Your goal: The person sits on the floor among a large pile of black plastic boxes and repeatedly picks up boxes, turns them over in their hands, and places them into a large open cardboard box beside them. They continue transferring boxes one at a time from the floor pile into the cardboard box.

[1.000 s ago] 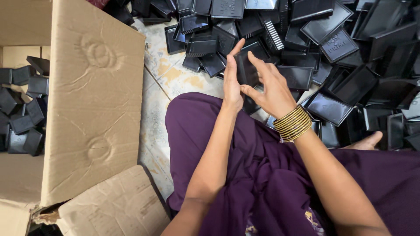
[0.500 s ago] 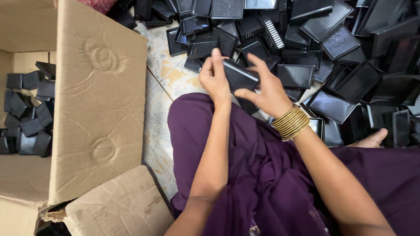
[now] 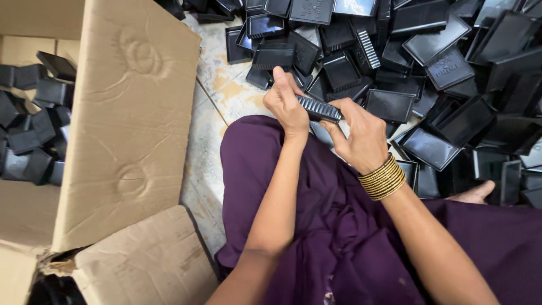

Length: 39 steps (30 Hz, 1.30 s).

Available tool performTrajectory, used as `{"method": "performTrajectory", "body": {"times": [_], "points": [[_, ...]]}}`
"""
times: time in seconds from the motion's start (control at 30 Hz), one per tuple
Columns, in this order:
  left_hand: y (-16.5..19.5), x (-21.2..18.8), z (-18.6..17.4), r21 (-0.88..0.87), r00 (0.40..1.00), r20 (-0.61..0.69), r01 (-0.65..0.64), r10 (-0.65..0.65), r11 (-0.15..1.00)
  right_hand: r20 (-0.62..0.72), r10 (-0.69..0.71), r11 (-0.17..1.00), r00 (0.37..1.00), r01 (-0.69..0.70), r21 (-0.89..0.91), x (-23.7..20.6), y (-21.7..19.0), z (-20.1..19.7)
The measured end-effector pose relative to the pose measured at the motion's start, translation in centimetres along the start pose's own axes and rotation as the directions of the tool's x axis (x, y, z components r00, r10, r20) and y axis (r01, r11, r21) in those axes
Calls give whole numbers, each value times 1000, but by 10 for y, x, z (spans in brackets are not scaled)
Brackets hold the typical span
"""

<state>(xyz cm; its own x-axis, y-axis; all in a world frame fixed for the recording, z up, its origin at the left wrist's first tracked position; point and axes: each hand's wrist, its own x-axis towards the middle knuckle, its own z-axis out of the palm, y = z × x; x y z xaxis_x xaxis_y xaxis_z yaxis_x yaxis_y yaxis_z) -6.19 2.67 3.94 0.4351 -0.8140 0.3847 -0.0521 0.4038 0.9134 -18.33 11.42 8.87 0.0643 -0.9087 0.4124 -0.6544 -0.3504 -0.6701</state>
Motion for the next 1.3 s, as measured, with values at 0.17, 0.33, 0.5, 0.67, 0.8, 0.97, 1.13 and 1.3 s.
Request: {"method": "performTrajectory", "body": {"times": [0.17,0.33,0.5,0.67,0.8,0.97,1.13,1.3], "points": [[-14,6,1,-56,977,-83,190,-194,980,84,115,965,990,-132,226,5,24,7],[-63,26,-31,-724,773,-150,339,-616,601,99,512,445,854,-362,819,69,-1,49],[-97,16,-55,-962,748,249,266,-615,-66,144,-480,573,865,185,799,112,-101,128],[-103,15,-62,-886,795,256,420,-550,194,161,-299,915,941,234,328,140,-50,111],[-95,21,-45,-817,715,182,492,-674,301,-129,-79,810,988,-11,-587,155,79,59],[-66,19,-16,-667,669,454,694,-589,273,-203,192,825,960,-270,-496,144,157,-11],[-36,11,3,-429,444,595,880,-670,202,225,-8,994,974,32,-105,95,95,-32],[-29,12,5,-538,595,507,784,-624,311,437,-149,986,887,165,2,103,102,-37]]}}
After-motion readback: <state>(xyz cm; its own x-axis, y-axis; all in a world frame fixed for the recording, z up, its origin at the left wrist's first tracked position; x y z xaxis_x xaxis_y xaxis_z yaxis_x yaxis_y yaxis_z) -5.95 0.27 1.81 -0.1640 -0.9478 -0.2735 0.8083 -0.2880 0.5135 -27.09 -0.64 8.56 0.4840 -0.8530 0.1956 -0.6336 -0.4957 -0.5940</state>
